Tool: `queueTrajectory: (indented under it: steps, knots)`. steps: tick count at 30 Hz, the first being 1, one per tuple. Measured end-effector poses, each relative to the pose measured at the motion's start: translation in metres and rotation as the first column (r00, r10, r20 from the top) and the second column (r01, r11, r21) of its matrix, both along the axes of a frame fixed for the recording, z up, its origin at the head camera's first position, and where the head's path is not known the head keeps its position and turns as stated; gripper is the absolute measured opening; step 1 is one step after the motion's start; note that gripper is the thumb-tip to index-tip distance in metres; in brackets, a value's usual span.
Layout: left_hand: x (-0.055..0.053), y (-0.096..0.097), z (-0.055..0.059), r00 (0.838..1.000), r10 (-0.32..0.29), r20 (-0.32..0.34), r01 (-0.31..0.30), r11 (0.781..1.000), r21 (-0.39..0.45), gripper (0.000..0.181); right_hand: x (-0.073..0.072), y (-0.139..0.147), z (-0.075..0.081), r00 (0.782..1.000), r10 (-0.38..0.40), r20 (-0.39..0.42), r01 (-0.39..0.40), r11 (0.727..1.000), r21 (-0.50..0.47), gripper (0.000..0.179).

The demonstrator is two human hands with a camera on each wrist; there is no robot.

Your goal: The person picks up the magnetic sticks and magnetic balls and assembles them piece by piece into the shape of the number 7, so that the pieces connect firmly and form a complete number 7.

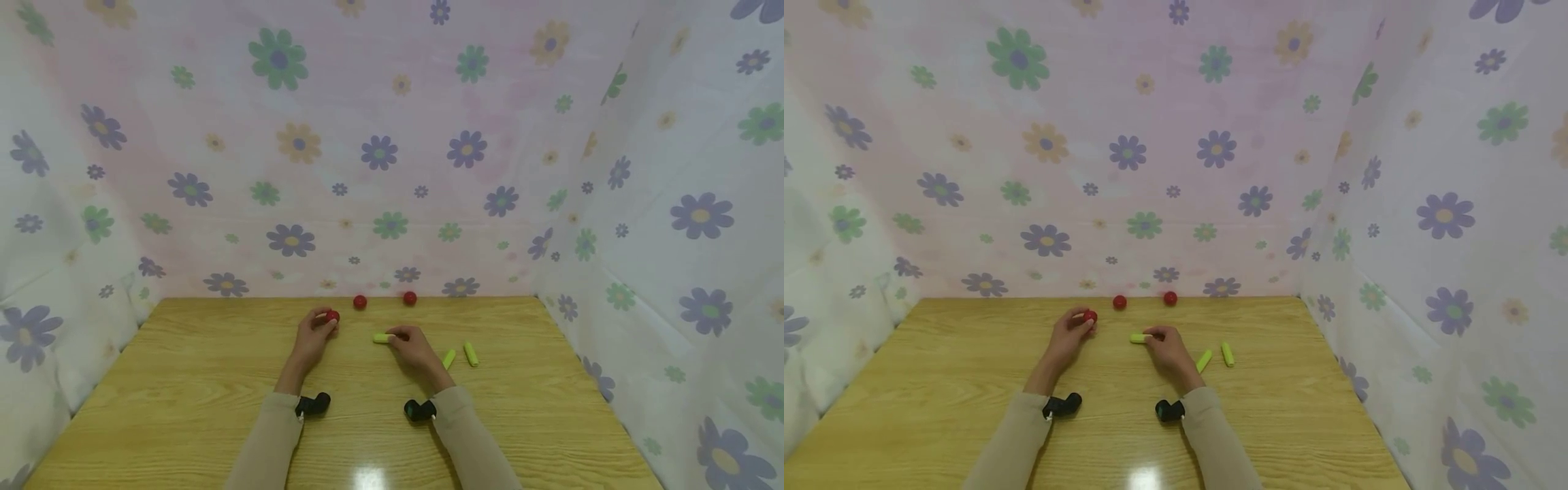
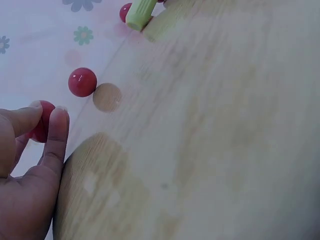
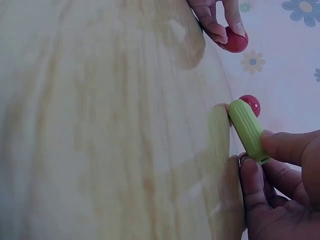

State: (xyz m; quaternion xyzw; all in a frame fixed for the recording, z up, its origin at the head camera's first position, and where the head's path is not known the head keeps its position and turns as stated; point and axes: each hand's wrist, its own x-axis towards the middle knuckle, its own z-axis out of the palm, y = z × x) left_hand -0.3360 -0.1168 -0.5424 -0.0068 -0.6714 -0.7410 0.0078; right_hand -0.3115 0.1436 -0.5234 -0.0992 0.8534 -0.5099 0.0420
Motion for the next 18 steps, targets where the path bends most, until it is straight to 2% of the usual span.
queueTrajectory:
  steps: [11,18]
  knots:
    - [0.013,0.005,0.002,1.0,0.019,0.007,-0.019,0.997,0.073,0.043,0.0,-0.007,-0.005,0.999,-0.044,0.017,0.045,0.999,-0.007,0.03]
    - [0.015,0.006,-0.001,0.999,0.026,0.021,-0.027,0.999,0.041,0.043,0.001,-0.016,-0.004,0.998,-0.066,0.017,0.066,0.998,-0.002,0.038]
